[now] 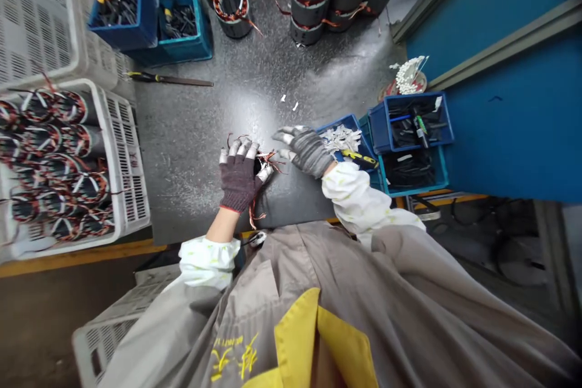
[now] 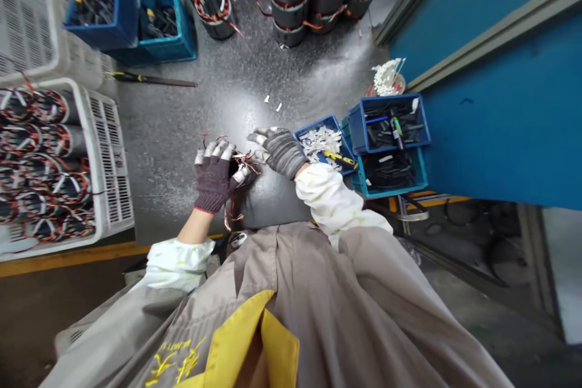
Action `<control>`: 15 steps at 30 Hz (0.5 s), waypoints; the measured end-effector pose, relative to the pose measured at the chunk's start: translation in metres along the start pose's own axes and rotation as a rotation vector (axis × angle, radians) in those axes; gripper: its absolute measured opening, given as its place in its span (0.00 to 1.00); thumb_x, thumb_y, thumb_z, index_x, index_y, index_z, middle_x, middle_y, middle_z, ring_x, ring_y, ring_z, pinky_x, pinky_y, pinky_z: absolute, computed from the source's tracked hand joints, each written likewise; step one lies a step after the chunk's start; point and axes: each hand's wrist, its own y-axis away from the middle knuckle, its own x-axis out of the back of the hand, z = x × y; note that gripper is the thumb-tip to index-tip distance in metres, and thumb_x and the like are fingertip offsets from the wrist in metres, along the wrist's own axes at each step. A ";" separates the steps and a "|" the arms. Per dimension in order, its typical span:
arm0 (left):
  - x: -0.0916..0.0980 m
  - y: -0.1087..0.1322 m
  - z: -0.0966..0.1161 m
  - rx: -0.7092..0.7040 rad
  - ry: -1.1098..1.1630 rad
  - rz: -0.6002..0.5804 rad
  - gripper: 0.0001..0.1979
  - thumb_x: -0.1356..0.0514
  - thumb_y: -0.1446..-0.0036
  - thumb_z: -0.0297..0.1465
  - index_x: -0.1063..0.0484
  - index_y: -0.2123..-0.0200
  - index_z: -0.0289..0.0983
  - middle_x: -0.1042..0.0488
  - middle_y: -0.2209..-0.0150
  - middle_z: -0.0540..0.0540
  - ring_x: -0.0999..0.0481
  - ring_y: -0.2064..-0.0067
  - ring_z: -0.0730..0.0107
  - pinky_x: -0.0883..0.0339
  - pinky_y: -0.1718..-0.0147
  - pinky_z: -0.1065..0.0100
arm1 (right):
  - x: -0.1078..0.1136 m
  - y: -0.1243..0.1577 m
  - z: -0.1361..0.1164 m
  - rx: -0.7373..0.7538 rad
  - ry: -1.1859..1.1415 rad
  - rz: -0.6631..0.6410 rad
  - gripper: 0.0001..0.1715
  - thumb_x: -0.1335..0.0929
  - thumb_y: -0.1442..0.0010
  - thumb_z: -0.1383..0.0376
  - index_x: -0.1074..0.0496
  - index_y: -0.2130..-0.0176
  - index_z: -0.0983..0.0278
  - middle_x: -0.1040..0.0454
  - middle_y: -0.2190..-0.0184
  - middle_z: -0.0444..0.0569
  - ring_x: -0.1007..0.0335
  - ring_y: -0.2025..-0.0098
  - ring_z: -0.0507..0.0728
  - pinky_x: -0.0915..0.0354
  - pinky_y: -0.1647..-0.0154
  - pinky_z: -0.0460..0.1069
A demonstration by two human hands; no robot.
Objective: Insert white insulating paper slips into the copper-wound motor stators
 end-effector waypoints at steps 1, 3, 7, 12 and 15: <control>-0.006 0.000 -0.002 0.006 0.014 0.011 0.34 0.36 0.31 0.52 0.25 0.29 0.40 0.29 0.24 0.33 0.37 0.19 0.37 0.57 0.18 0.35 | 0.001 -0.010 -0.001 0.063 0.035 -0.054 0.31 0.30 0.24 0.58 0.25 0.27 0.63 0.27 0.25 0.61 0.30 0.30 0.71 0.36 0.26 0.65; -0.015 0.003 -0.007 0.023 0.048 0.066 0.32 0.34 0.33 0.52 0.24 0.32 0.42 0.27 0.25 0.34 0.36 0.20 0.37 0.57 0.18 0.35 | 0.002 -0.020 0.000 0.123 0.087 -0.131 0.34 0.29 0.25 0.56 0.26 0.26 0.63 0.29 0.25 0.62 0.31 0.29 0.72 0.37 0.26 0.66; -0.026 0.009 -0.013 0.062 0.122 0.173 0.27 0.30 0.37 0.50 0.21 0.40 0.43 0.24 0.29 0.34 0.33 0.21 0.36 0.53 0.20 0.34 | 0.000 -0.019 0.008 0.081 0.067 -0.128 0.33 0.27 0.25 0.54 0.24 0.27 0.63 0.27 0.26 0.62 0.30 0.30 0.71 0.38 0.26 0.64; -0.030 0.007 -0.013 0.084 0.138 0.188 0.23 0.28 0.40 0.48 0.21 0.46 0.44 0.21 0.33 0.35 0.32 0.23 0.36 0.46 0.23 0.35 | -0.007 -0.019 0.009 0.092 -0.014 -0.122 0.33 0.27 0.27 0.55 0.24 0.28 0.62 0.24 0.29 0.61 0.29 0.31 0.71 0.37 0.27 0.64; -0.027 0.006 -0.011 0.086 0.135 0.160 0.24 0.27 0.40 0.47 0.21 0.45 0.43 0.21 0.33 0.35 0.32 0.24 0.36 0.46 0.23 0.35 | -0.006 -0.026 0.008 0.106 -0.050 -0.132 0.30 0.27 0.27 0.56 0.20 0.31 0.61 0.21 0.32 0.60 0.27 0.33 0.70 0.36 0.27 0.64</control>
